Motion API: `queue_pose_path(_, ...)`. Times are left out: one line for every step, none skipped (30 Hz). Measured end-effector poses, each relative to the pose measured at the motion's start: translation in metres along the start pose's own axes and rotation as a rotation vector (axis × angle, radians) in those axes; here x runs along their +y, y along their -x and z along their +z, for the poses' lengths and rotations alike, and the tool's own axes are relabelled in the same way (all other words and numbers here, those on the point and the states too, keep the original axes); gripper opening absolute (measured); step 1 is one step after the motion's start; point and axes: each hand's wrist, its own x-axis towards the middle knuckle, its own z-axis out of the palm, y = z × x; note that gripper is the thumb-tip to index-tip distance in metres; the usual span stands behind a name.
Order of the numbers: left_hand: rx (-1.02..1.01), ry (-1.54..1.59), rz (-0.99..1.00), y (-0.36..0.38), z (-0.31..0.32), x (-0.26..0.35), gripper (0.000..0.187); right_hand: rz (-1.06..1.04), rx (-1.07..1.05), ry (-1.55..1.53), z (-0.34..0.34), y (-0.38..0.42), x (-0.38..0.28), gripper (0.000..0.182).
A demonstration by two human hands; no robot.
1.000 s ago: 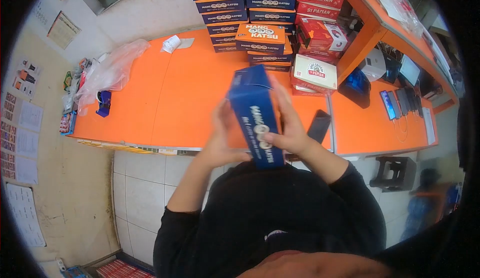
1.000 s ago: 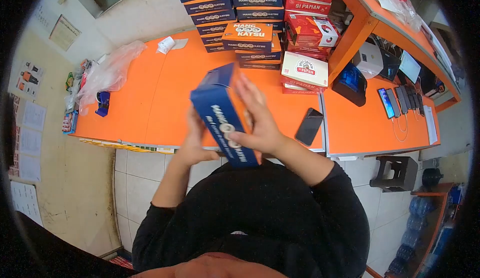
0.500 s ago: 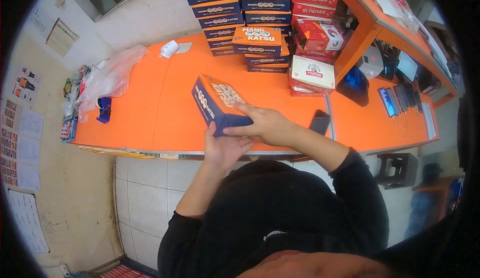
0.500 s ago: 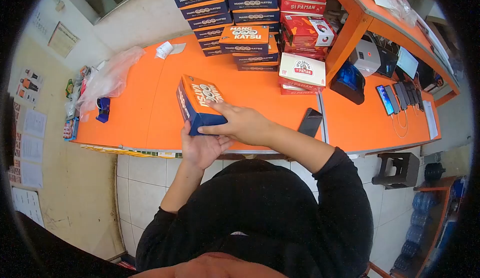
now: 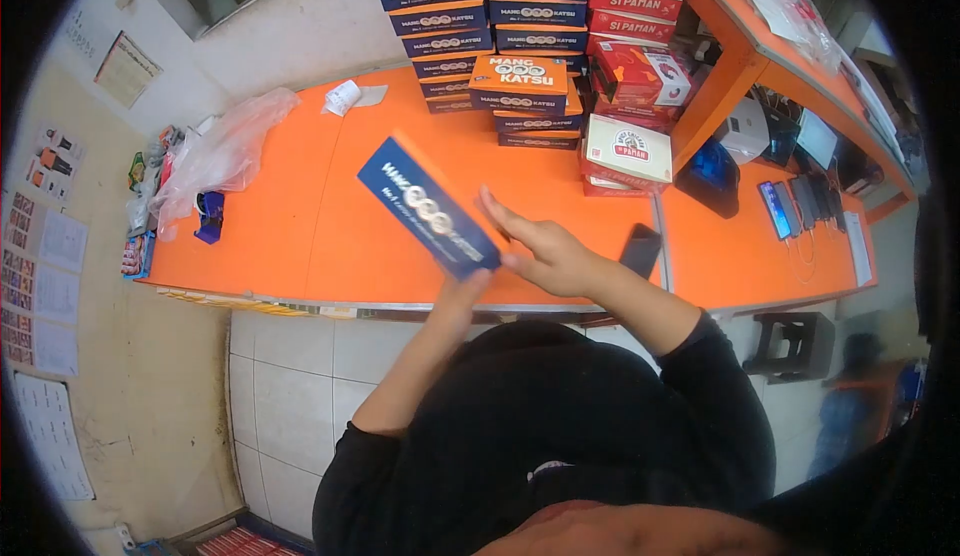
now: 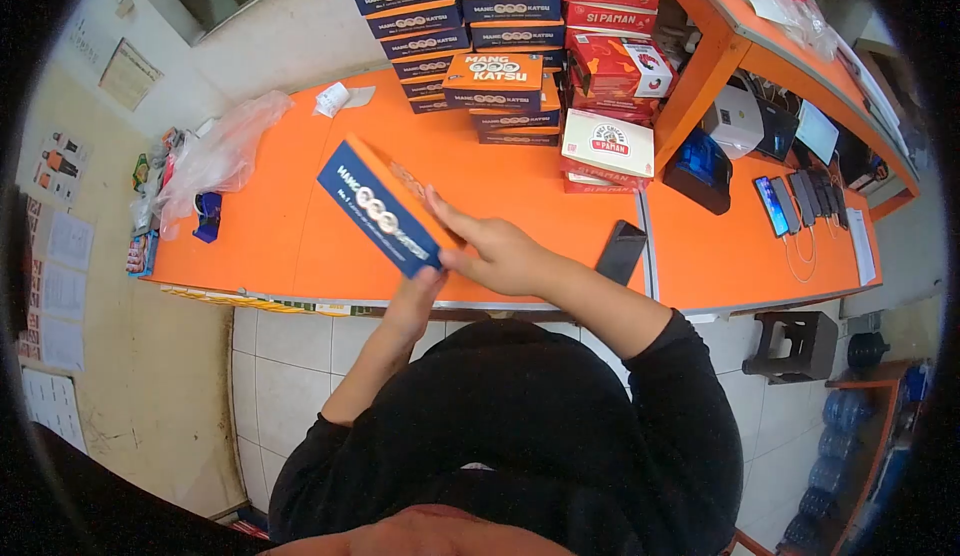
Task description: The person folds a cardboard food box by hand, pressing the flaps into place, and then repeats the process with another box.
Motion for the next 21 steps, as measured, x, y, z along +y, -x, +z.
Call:
queue_pose_path(0.038,-0.036,0.077,0.000,0.001,-0.009,0.067,0.002,0.001,0.000,-0.001,-0.002,-0.009,0.054)
queue_pose_path(0.035,-0.038,0.079,0.001,-0.001,-0.013,0.067,0.225,-0.046,0.015,-0.004,-0.007,-0.019,0.050)
queue_pose_path(0.041,0.027,0.105,0.001,-0.001,-0.012,0.066,0.447,-0.094,0.027,-0.005,-0.009,-0.024,0.048)
queue_pose_path(0.047,0.094,0.128,0.003,-0.001,-0.012,0.066,0.447,-0.091,0.026,-0.003,-0.009,-0.014,0.048)
queue_pose_path(-0.109,0.151,0.113,0.007,-0.007,-0.008,0.069,0.266,-0.007,0.086,0.003,-0.008,0.007,0.048)
queue_pose_path(-0.112,0.150,0.108,0.008,-0.005,-0.002,0.069,0.087,0.078,0.144,0.009,-0.005,0.023,0.049)
queue_pose_path(-0.110,0.052,0.077,0.010,-0.001,0.007,0.070,0.093,0.079,0.142,0.014,-0.001,0.033,0.049)
queue_pose_path(-0.105,-0.045,0.056,0.007,0.001,0.013,0.071,0.038,0.138,0.011,0.016,-0.001,0.040,0.049)
queue_pose_path(-0.119,-0.002,0.062,0.001,0.001,0.015,0.079,-0.021,0.194,-0.120,0.015,-0.005,0.039,0.049)
queue_pose_path(-0.115,0.000,0.067,-0.004,0.005,0.018,0.079,-0.024,0.188,-0.119,0.015,-0.006,0.035,0.049)
queue_pose_path(-0.040,-0.023,0.120,-0.008,0.013,0.019,0.084,0.001,0.232,-0.174,0.016,-0.004,0.027,0.048)
queue_pose_path(0.034,-0.045,0.172,-0.011,0.019,0.021,0.089,0.028,0.277,-0.229,0.013,-0.005,0.015,0.047)
queue_pose_path(-0.065,-0.087,0.099,-0.013,0.011,0.016,0.093,0.031,0.278,-0.228,0.005,-0.006,0.002,0.047)
queue_pose_path(-0.071,-0.088,0.101,-0.016,0.008,0.013,0.093,0.229,0.164,-0.208,-0.006,-0.008,-0.012,0.049)
queue_pose_path(-0.079,-0.058,0.114,-0.018,0.008,0.016,0.093,0.426,0.051,-0.187,-0.013,-0.010,-0.020,0.051)
queue_pose_path(-0.086,-0.029,0.127,-0.020,0.010,0.020,0.093,0.424,0.057,-0.185,-0.017,-0.013,-0.021,0.051)
queue_pose_path(0.015,-0.014,0.177,-0.017,0.018,0.022,0.082,0.459,0.060,-0.249,-0.021,-0.016,-0.021,0.054)
queue_pose_path(0.012,-0.013,0.179,-0.021,0.015,0.020,0.082,0.495,0.058,-0.313,-0.025,-0.019,-0.020,0.057)
queue_pose_path(-0.029,-0.065,0.077,-0.024,0.009,0.015,0.073,0.497,0.057,-0.313,-0.021,-0.020,-0.005,0.057)
queue_pose_path(-0.073,-0.117,-0.026,-0.028,0.003,0.007,0.066,0.267,-0.003,-0.341,-0.012,-0.020,0.019,0.064)
queue_pose_path(-0.047,-0.060,0.022,-0.032,0.003,0.000,0.055,0.033,-0.057,-0.362,-0.011,-0.026,0.028,0.071)
